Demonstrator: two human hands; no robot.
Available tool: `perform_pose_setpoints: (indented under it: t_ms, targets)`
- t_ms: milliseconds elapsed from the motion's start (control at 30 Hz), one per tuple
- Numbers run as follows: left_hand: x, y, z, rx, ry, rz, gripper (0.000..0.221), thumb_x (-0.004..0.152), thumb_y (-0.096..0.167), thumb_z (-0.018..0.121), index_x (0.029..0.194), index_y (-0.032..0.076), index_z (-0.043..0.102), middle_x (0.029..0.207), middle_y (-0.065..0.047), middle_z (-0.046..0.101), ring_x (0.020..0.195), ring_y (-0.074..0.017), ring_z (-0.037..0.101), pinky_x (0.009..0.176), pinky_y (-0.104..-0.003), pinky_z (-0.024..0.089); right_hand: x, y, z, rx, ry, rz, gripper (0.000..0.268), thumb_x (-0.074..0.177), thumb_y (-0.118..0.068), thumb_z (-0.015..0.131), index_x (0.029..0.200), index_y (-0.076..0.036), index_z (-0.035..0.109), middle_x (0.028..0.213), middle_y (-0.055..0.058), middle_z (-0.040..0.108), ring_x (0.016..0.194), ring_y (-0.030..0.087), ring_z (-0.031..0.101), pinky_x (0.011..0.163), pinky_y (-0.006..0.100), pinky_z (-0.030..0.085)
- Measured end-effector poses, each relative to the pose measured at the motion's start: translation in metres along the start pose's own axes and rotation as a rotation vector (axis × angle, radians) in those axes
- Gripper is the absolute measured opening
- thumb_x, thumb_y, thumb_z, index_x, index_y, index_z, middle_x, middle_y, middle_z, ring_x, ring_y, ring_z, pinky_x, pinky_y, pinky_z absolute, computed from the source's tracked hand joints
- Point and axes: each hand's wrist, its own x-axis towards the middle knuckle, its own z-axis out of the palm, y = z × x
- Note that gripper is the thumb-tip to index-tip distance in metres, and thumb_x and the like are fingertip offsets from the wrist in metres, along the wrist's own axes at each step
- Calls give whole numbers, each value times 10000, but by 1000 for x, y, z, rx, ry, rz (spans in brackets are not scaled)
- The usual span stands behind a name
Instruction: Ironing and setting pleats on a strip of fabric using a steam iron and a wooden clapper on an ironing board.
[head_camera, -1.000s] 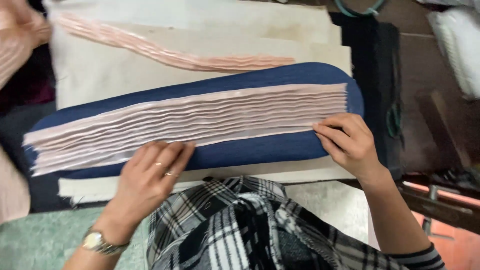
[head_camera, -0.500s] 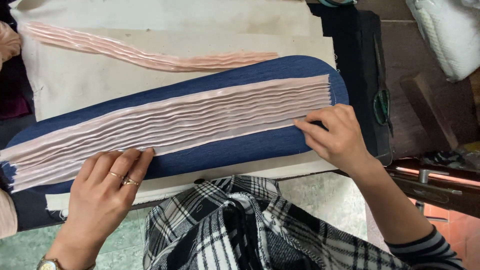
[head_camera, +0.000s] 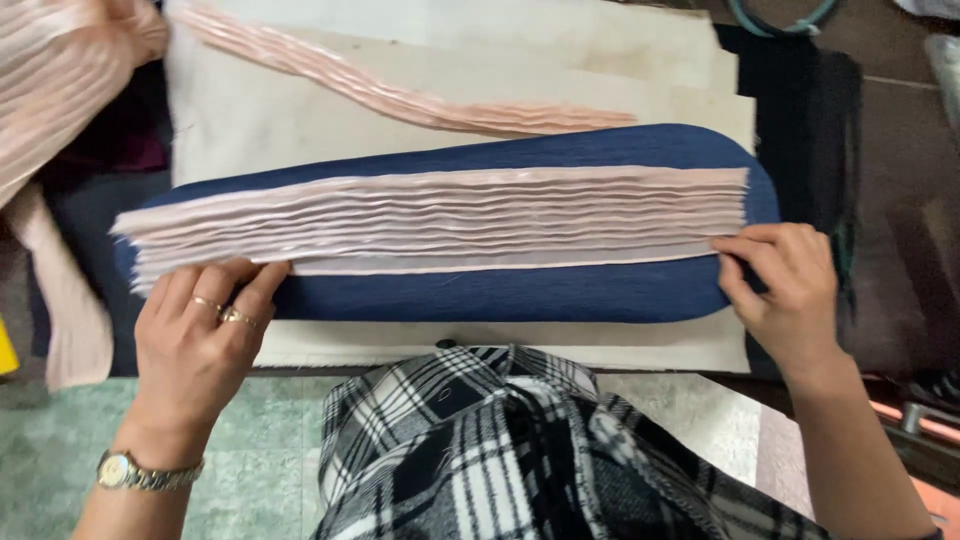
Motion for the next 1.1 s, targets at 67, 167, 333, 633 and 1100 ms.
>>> perform_pose_setpoints:
  t_ms: [67,167,333,633,1100]
  targets:
    - [-4,-5,-3,11,-3,-24,192,1025,30,614,1158,131,708,1024,-56,646,763,-255,532,696,-368,448,-1,0,0,29,-9,5,114,957,73,688,1049,7,701,1022,161,617,933,316,574,856,416,402]
    - [-13,-13,-5,17,-7,-57,210,1008,1,618,1156,122,704,1035,-47,656,793,-251,548,711,-364,449,-4,2,1,50,-10,23,94,980,82,683,1058,33,698,1036,184,611,965,334,584,899,428,421]
    - [-22,-19,-4,0,23,-82,221,993,-43,607,1150,87,691,1021,-57,654,796,-253,557,726,-377,457,-9,3,5,48,3,41,113,1001,109,703,1088,39,717,1051,189,624,981,334,594,926,428,438]
    - [-43,-27,3,-12,80,-167,338,919,-112,673,1192,86,653,998,-103,589,779,-273,539,690,-392,452,-9,7,4,198,-24,197,156,1045,162,670,1142,48,715,1056,195,597,986,268,576,913,334,444]
    - [-43,-30,-30,-964,330,-810,189,1041,-183,506,960,-15,478,1075,-269,611,1028,-328,654,1016,-379,535,-19,42,-4,913,295,437,109,1074,-173,548,993,-121,497,1126,92,532,1212,263,601,1226,370,506]
